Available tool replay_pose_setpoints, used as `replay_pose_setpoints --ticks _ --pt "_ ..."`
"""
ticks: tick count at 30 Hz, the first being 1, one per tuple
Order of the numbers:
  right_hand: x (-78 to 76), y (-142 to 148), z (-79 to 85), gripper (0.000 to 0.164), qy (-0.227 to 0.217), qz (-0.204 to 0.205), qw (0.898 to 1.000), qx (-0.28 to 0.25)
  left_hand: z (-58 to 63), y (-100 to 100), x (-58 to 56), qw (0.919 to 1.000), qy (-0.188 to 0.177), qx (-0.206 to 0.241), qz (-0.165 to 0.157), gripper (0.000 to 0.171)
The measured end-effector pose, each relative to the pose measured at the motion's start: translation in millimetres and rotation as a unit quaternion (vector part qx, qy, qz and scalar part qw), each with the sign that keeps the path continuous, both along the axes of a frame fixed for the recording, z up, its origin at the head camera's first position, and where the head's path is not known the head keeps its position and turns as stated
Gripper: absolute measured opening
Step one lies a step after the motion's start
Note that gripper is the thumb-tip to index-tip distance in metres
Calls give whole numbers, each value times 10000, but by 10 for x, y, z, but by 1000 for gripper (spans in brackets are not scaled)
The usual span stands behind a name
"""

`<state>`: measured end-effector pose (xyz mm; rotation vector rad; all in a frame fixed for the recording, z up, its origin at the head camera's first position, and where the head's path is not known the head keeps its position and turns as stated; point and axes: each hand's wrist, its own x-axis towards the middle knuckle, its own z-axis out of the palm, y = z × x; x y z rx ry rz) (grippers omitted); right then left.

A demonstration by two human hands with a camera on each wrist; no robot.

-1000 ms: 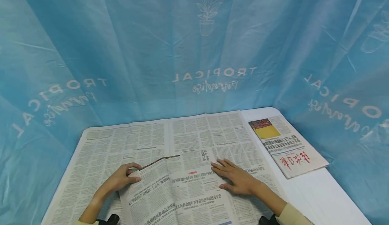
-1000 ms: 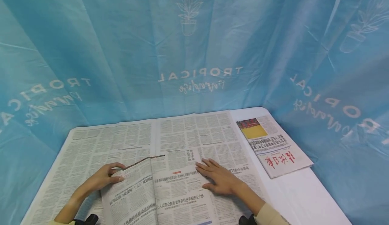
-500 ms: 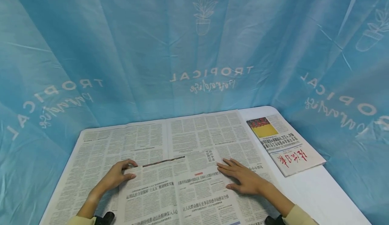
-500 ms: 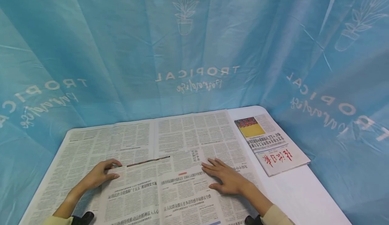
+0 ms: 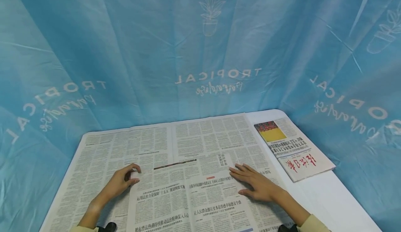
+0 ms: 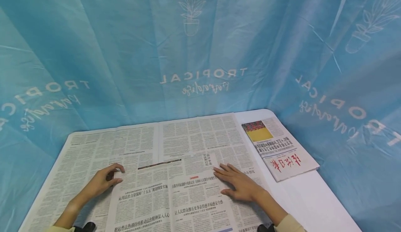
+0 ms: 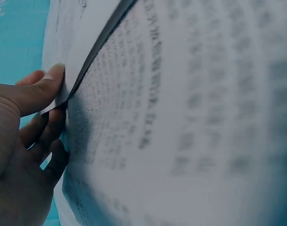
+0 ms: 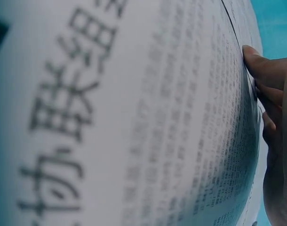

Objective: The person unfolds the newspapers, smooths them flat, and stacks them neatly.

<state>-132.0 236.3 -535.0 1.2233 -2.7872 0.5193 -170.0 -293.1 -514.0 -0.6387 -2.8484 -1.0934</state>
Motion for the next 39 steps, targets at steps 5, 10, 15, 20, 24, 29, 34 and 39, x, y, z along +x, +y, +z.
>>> replay_pose_setpoints --ticks 5,10,15,20,24,29,34,39 --pt "-50 -4 -13 61 395 280 9988 -60 -11 26 65 9976 518 -448 99 24" --pt "-112 -7 -42 52 1093 468 9927 227 -38 52 119 9882 1171 -956 259 24" --pt "-136 8 -57 54 1372 586 9876 491 -16 46 175 9817 1280 -1372 338 25" --pt "-171 31 -40 63 1585 712 9819 749 32 8 250 9751 1425 -1700 34 48" --pt "-242 41 4 48 1745 767 9764 1015 30 4 293 9642 1864 -1823 -477 66" --pt "-332 -1 41 50 1703 873 9740 1213 35 46 336 9510 2136 -2099 -772 66" --pt "-351 -78 51 76 1439 814 9760 1417 46 48 363 9463 2187 -2276 -702 58" --pt "-322 -101 60 80 1380 682 9742 1649 57 26 379 9438 2201 -2331 -805 59"
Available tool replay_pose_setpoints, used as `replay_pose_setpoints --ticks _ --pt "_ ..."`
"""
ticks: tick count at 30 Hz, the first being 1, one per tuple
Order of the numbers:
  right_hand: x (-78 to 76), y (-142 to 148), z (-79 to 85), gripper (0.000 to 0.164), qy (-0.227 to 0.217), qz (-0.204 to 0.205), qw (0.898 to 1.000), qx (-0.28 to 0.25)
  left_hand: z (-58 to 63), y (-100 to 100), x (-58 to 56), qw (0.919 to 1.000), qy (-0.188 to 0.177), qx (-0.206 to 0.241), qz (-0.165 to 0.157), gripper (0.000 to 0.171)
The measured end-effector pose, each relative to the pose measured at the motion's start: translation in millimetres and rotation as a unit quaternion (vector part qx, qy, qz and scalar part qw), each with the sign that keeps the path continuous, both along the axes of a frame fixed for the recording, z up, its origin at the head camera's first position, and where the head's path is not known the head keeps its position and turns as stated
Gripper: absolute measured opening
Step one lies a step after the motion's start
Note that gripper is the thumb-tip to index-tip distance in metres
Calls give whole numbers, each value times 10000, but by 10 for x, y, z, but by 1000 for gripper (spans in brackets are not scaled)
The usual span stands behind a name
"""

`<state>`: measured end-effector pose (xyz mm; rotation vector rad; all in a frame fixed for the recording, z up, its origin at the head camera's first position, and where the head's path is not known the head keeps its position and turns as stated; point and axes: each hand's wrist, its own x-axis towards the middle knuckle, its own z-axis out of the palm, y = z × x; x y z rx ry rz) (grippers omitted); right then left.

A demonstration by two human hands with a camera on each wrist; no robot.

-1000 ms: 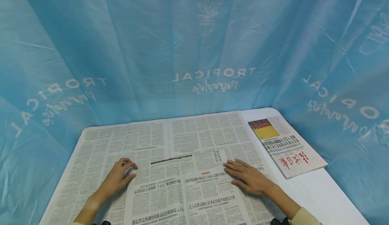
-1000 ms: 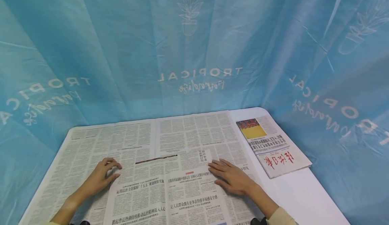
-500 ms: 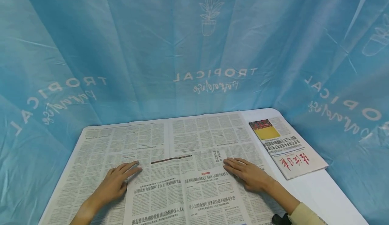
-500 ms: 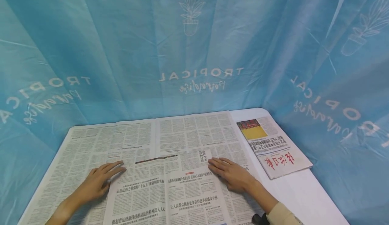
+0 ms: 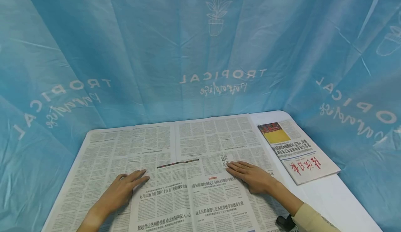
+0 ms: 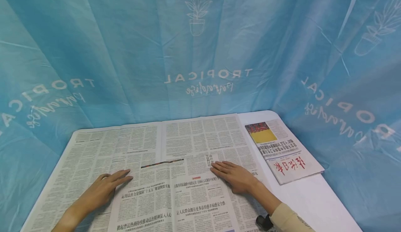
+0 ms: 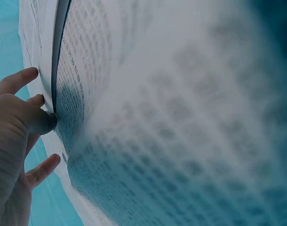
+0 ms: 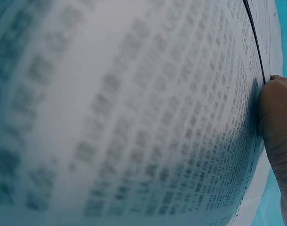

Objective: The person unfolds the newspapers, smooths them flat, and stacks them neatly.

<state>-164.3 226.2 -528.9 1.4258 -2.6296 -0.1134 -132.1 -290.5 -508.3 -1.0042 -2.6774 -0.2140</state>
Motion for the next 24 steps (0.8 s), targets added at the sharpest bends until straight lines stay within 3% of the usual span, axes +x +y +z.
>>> replay_pose_setpoints --ticks 8,15,19,24 --pt "6 -16 -16 84 -18 -67 9999 -138 36 -17 1 9992 -141 -316 -206 59" --pt "0 -22 -32 80 -40 -65 9998 -208 2 -2 3 9982 163 -438 -369 64" --pt "-2 -21 -45 79 -57 -83 9997 -218 -21 7 10 9983 321 -359 -338 65" --pt "2 -19 -57 79 -51 -67 9996 -276 -36 2 7 9991 221 -278 -237 63"
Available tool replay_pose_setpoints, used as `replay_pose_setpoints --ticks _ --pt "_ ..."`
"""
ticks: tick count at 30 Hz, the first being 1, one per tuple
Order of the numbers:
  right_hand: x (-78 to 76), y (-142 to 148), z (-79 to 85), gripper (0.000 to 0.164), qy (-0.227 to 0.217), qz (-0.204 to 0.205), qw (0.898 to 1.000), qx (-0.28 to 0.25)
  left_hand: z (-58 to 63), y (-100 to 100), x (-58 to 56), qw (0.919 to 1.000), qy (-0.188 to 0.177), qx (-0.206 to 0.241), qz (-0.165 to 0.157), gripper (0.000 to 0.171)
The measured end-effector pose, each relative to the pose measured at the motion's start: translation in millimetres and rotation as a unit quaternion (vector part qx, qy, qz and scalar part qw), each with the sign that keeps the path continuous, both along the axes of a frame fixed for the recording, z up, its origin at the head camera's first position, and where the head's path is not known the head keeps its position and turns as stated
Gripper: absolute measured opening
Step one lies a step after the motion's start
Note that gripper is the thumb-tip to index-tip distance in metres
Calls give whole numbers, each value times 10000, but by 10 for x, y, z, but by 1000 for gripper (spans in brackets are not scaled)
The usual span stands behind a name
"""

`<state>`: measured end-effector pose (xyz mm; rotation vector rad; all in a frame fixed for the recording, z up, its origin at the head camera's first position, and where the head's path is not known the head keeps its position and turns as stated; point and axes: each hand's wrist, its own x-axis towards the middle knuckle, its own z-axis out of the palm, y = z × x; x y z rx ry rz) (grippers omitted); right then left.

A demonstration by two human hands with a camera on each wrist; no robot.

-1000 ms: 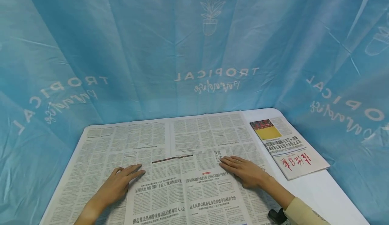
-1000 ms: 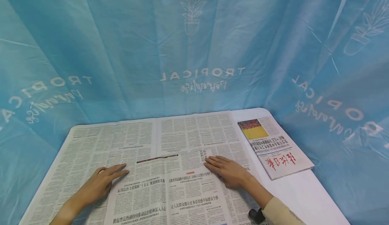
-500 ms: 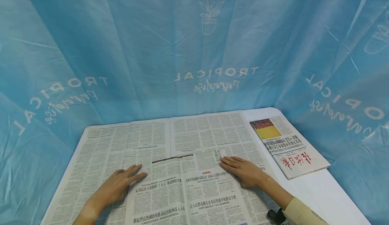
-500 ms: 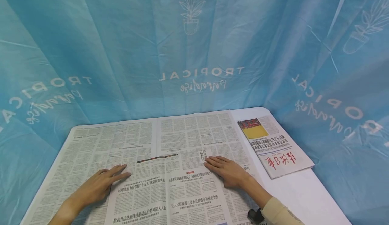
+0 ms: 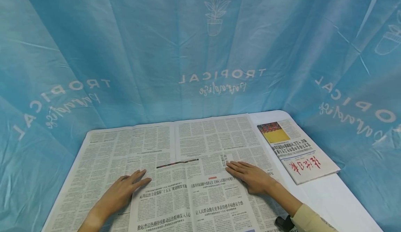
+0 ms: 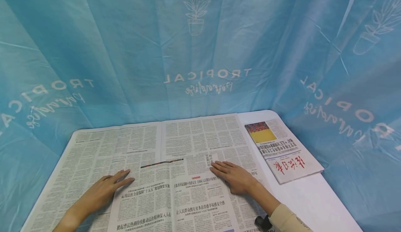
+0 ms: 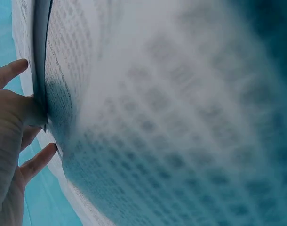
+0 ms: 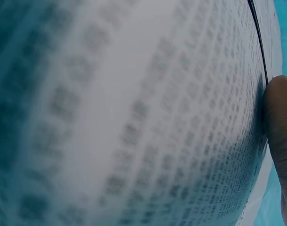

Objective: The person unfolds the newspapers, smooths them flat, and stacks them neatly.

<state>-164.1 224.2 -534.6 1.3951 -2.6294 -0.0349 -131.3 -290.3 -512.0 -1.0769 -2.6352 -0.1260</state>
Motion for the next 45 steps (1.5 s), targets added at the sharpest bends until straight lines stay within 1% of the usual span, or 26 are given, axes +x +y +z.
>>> replay_pose_setpoints --ticks 4,8,14,23,26,30,34,40,43,45 --pt "-2 -1 9 79 -35 3 10000 -71 -3 -4 1 10000 -73 6 56 62" --pt "-2 -4 17 81 -124 -29 9998 -135 5 1 2 9996 -192 -138 168 63" --pt "3 -3 -1 82 -152 -104 9998 -105 40 15 9 9970 -559 -310 428 59" --pt "10 -5 8 82 -191 -157 9996 -104 42 34 23 9918 -1081 -97 671 49" --pt "15 -7 15 81 -236 -174 9995 -91 40 28 23 9915 -1122 -4 656 48" --pt "21 -8 31 82 -252 -149 9995 -106 37 4 11 9944 -955 90 453 46" --pt "22 -8 39 83 -220 -109 9996 -145 47 -6 -8 9944 -992 87 344 44" --pt "29 -11 26 82 -239 -127 9992 -285 86 -8 -34 9890 -1415 259 330 42" --pt "35 -16 31 80 -300 -138 9988 -361 90 -11 -45 9841 -1682 430 384 42" --pt "36 -17 29 79 -304 -133 9986 -404 86 -10 -51 9818 -1781 524 394 41"
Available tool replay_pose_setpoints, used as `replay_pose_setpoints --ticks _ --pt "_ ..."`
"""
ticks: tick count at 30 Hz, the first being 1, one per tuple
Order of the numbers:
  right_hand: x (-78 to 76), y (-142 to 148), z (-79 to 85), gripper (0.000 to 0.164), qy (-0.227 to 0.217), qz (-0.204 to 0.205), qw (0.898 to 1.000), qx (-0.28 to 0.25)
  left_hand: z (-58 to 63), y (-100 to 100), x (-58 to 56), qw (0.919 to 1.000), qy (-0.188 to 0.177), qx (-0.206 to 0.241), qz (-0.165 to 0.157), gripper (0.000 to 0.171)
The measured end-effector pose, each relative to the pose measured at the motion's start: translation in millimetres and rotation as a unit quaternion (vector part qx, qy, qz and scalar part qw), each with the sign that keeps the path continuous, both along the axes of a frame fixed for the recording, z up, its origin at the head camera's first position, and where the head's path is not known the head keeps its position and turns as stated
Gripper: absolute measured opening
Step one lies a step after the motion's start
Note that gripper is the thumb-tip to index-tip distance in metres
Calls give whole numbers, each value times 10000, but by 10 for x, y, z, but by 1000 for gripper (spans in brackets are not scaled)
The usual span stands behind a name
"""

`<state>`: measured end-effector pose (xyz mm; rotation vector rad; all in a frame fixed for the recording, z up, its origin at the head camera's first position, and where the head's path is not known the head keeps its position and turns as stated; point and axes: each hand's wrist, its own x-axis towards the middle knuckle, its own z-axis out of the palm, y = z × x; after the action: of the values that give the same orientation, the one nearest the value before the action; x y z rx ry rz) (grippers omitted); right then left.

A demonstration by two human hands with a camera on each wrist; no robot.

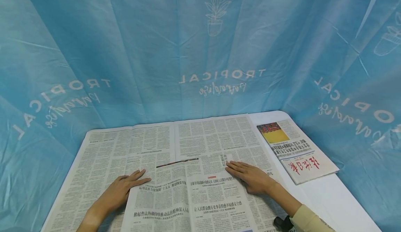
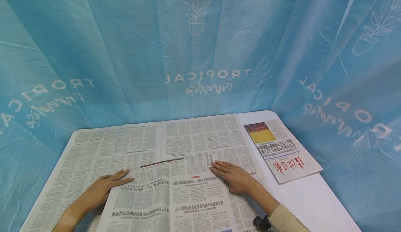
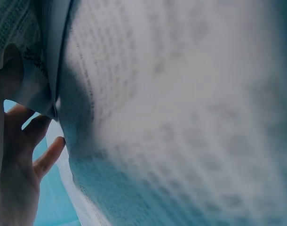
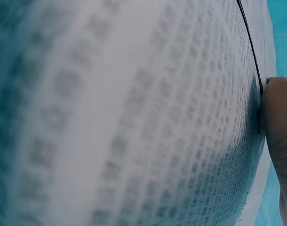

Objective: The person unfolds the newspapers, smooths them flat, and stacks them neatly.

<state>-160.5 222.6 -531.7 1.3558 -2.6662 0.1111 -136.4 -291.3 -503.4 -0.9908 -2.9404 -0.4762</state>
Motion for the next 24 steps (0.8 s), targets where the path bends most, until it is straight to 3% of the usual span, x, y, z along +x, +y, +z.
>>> replay_pose_setpoints --ticks 5,9,12,18,24 --pt "-26 -13 -32 73 137 42 9999 -70 -11 4 -2 9988 -119 469 32 38" --pt "-66 -39 -41 58 352 100 9992 -182 1 16 -9 9944 -335 1000 16 34" --pt "-99 -56 -20 56 460 74 9985 -293 17 24 -16 9912 -493 1229 35 33" --pt "-138 -74 17 58 549 -57 9981 -291 28 28 -23 9900 -560 1284 134 32" --pt "-173 -80 -18 54 594 58 9978 -301 24 17 -14 9879 -690 1369 225 32"
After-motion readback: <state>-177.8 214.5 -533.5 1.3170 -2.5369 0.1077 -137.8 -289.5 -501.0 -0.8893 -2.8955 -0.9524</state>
